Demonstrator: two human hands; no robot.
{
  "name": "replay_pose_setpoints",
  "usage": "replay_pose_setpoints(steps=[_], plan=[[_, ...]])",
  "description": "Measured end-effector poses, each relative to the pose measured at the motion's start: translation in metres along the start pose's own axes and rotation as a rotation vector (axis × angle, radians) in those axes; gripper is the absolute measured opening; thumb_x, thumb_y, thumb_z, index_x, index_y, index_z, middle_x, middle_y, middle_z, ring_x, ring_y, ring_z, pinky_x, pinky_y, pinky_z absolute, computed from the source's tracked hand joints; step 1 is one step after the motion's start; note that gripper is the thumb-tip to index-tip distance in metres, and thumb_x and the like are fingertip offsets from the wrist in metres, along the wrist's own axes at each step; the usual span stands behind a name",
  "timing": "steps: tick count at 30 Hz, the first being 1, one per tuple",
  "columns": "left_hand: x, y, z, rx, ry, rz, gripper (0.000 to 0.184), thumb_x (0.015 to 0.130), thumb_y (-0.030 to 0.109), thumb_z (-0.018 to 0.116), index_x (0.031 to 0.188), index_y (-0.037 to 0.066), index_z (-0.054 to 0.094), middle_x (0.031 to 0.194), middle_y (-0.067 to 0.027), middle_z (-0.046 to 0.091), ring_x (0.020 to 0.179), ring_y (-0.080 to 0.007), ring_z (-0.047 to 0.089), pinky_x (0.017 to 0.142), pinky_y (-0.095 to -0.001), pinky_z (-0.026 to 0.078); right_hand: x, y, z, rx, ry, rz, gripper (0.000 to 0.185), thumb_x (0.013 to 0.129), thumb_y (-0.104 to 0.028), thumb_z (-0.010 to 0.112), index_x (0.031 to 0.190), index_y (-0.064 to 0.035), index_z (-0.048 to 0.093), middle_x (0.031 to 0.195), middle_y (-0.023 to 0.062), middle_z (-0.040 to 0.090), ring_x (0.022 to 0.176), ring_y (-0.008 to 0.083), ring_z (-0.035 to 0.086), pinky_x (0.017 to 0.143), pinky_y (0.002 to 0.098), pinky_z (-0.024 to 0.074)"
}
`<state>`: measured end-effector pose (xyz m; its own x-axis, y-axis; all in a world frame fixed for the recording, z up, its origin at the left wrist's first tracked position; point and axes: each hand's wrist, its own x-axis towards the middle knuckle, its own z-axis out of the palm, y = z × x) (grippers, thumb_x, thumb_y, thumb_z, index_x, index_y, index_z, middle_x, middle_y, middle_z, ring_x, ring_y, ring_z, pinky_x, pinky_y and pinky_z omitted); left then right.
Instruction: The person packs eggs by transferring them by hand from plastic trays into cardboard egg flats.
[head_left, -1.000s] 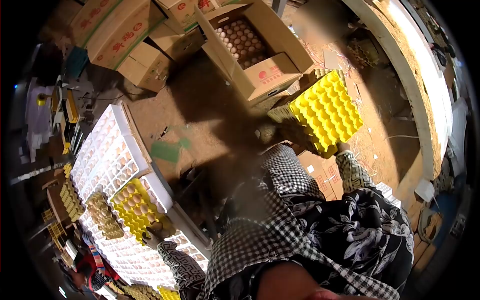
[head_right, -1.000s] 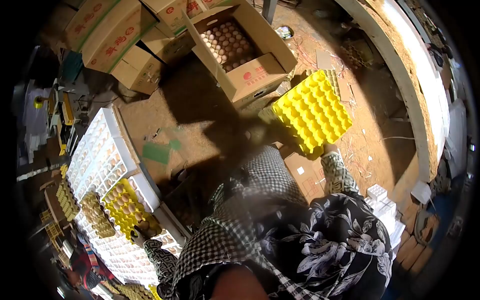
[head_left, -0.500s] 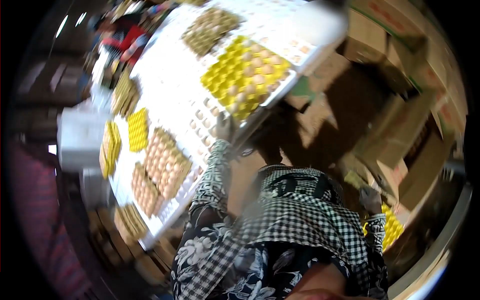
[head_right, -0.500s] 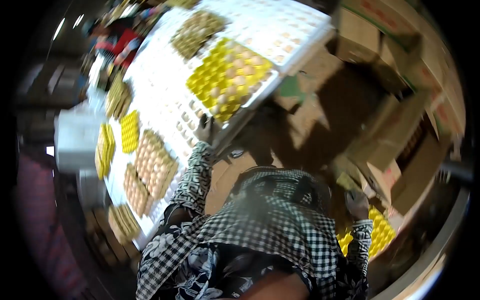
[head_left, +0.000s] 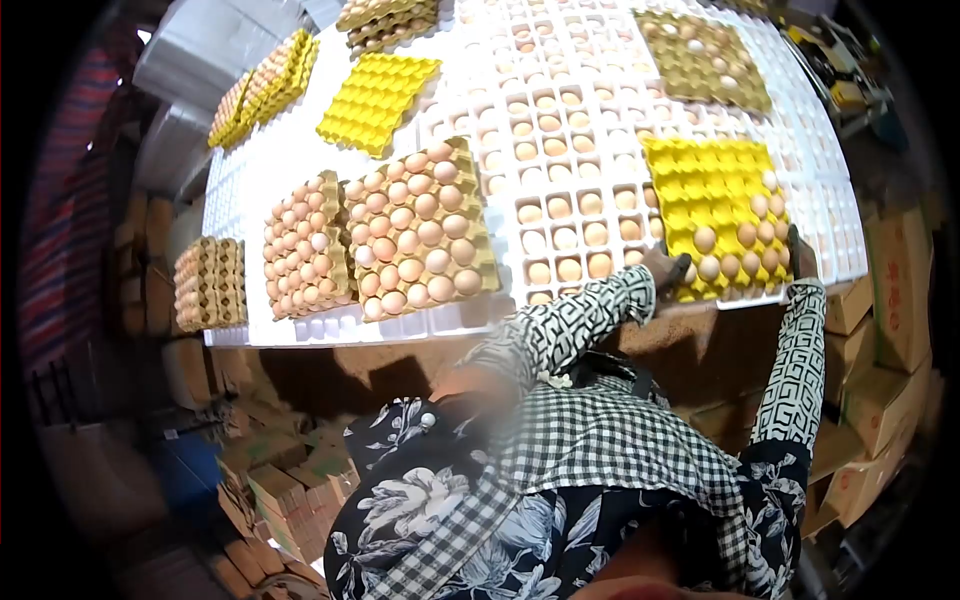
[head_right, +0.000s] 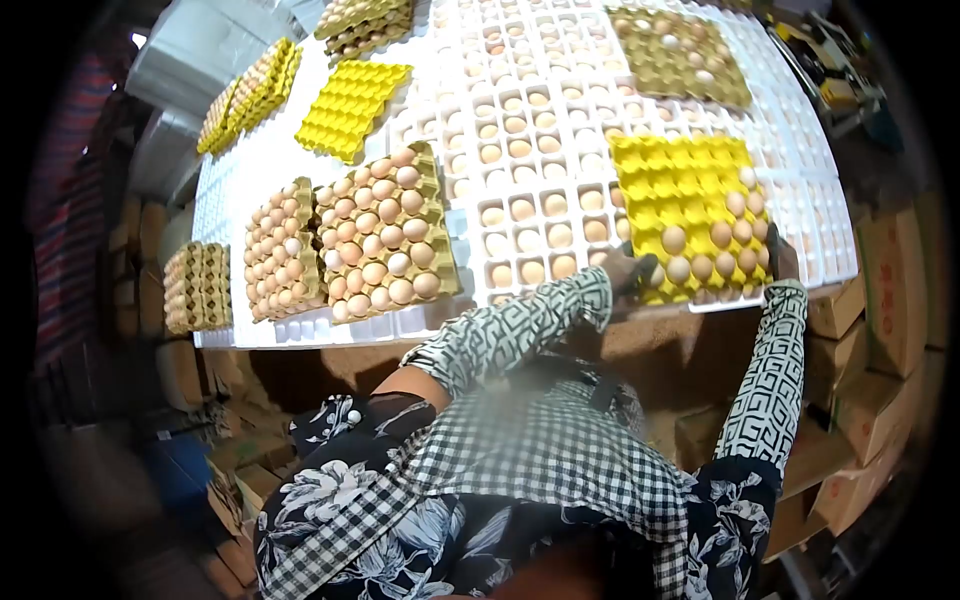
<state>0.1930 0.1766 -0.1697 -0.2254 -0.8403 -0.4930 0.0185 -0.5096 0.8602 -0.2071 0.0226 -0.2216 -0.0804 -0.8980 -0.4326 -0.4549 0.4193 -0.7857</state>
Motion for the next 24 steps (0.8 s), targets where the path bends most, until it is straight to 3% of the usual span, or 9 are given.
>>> replay_pose_setpoints(steps=[4, 6, 9, 10, 11, 15, 16, 22, 24], plan=[[-0.019, 0.0, 0.017, 0.096, 0.131, 0.23, 0.052, 0.089, 0.026, 0.061, 0.133, 0.002, 0.049, 0.118, -0.0169, 0.064, 0.104, -0.0241, 0.063, 0.083, -0.035, 0.053, -0.04, -0.026, -0.02, 0.043, 0.049, 0.032, 0.052, 0.092, -0.045, 0.062, 0.115, 0.0016, 0.067, 0.101, 0.0078, 0.068, 0.084, 0.0178, 0.062, 0.073, 0.0315, 0.0498], [-0.029, 0.022, 0.004, -0.012, 0.125, 0.104, 0.051, 0.086, 0.024, 0.065, 0.129, -0.001, 0.051, 0.116, -0.0179, 0.065, 0.103, -0.0239, 0.063, 0.087, -0.0353, 0.051, -0.074, -0.048, -0.012, 0.236, 0.077, 0.057, 0.05, 0.094, -0.043, 0.06, 0.114, 0.0025, 0.067, 0.105, 0.0076, 0.067, 0.088, 0.0167, 0.061, 0.08, 0.031, 0.0493], [-0.065, 0.055, -0.036, -0.078, 0.227, 0.371, 0.054, 0.085, 0.019, 0.068, 0.131, -0.002, 0.051, 0.111, -0.0176, 0.067, 0.098, -0.0225, 0.065, 0.085, -0.0324, 0.052, -0.14, -0.121, 0.024, 0.039, -0.051, -0.265, 0.04, 0.1, -0.031, 0.05, 0.121, 0.001, 0.062, 0.11, 0.0076, 0.066, 0.095, 0.018, 0.061, 0.084, 0.032, 0.0498], [-0.093, 0.08, -0.061, -0.058, 0.202, 0.348, 0.053, 0.086, 0.029, 0.063, 0.13, 0.002, 0.051, 0.113, -0.0211, 0.066, 0.106, -0.0339, 0.063, 0.093, -0.0401, 0.048, -0.142, -0.121, 0.032, 0.002, -0.094, -0.378, 0.037, 0.101, -0.027, 0.048, 0.123, 0.0012, 0.06, 0.115, 0.0075, 0.064, 0.1, 0.0183, 0.06, 0.088, 0.0324, 0.0491], [-0.098, 0.069, -0.078, -0.044, 0.248, 0.358, 0.053, 0.087, 0.029, 0.062, 0.131, 0.003, 0.051, 0.111, -0.0216, 0.067, 0.103, -0.0348, 0.064, 0.091, -0.0411, 0.049, -0.159, -0.142, 0.06, 0.285, -0.105, -0.246, 0.035, 0.101, -0.02, 0.043, 0.125, -0.0001, 0.058, 0.12, 0.0079, 0.063, 0.106, 0.0187, 0.059, 0.092, 0.0328, 0.0474], [-0.202, 0.088, -0.159, -0.266, 0.521, 0.372, 0.047, 0.092, 0.012, 0.055, 0.135, -0.005, 0.049, 0.125, -0.0153, 0.062, 0.109, -0.0214, 0.06, 0.097, -0.0333, 0.047, -0.196, -0.201, 0.168, 0.199, -0.288, -0.451, 0.039, 0.102, -0.018, 0.045, 0.134, 0.0036, 0.051, 0.132, 0.0103, 0.057, 0.117, 0.0198, 0.056, 0.102, 0.0338, 0.0452], [-0.232, 0.089, -0.184, -0.319, 0.584, 0.297, 0.045, 0.092, 0.011, 0.056, 0.134, -0.005, 0.051, 0.124, -0.0135, 0.063, 0.109, -0.0204, 0.06, 0.097, -0.0312, 0.047, -0.21, -0.222, 0.202, 0.503, -0.398, -0.262, 0.04, 0.103, -0.02, 0.047, 0.133, 0.0042, 0.051, 0.132, 0.0108, 0.057, 0.117, 0.0199, 0.056, 0.101, 0.0342, 0.0456], [-0.372, 0.047, -0.31, -0.071, 0.932, 0.42, 0.041, 0.093, 0.02, 0.057, 0.124, -0.007, 0.058, 0.113, -0.0104, 0.066, 0.097, -0.0175, 0.064, 0.087, -0.0305, 0.051, -0.279, -0.298, 0.376, 0.526, -0.647, -0.266, 0.033, 0.096, -0.016, 0.056, 0.124, 0.0032, 0.058, 0.113, 0.0075, 0.064, 0.1, 0.0153, 0.059, 0.089, 0.0294, 0.048], [-0.391, 0.0, -0.358, -0.073, 0.997, 0.221, 0.038, 0.097, 0.023, 0.058, 0.121, -0.006, 0.06, 0.109, -0.0108, 0.068, 0.095, -0.0178, 0.064, 0.085, -0.0306, 0.052, -0.284, -0.294, 0.422, 0.322, -0.576, -0.402, 0.029, 0.094, -0.013, 0.057, 0.117, 0.0029, 0.061, 0.102, 0.0085, 0.066, 0.091, 0.0147, 0.06, 0.082, 0.0296, 0.0486]])
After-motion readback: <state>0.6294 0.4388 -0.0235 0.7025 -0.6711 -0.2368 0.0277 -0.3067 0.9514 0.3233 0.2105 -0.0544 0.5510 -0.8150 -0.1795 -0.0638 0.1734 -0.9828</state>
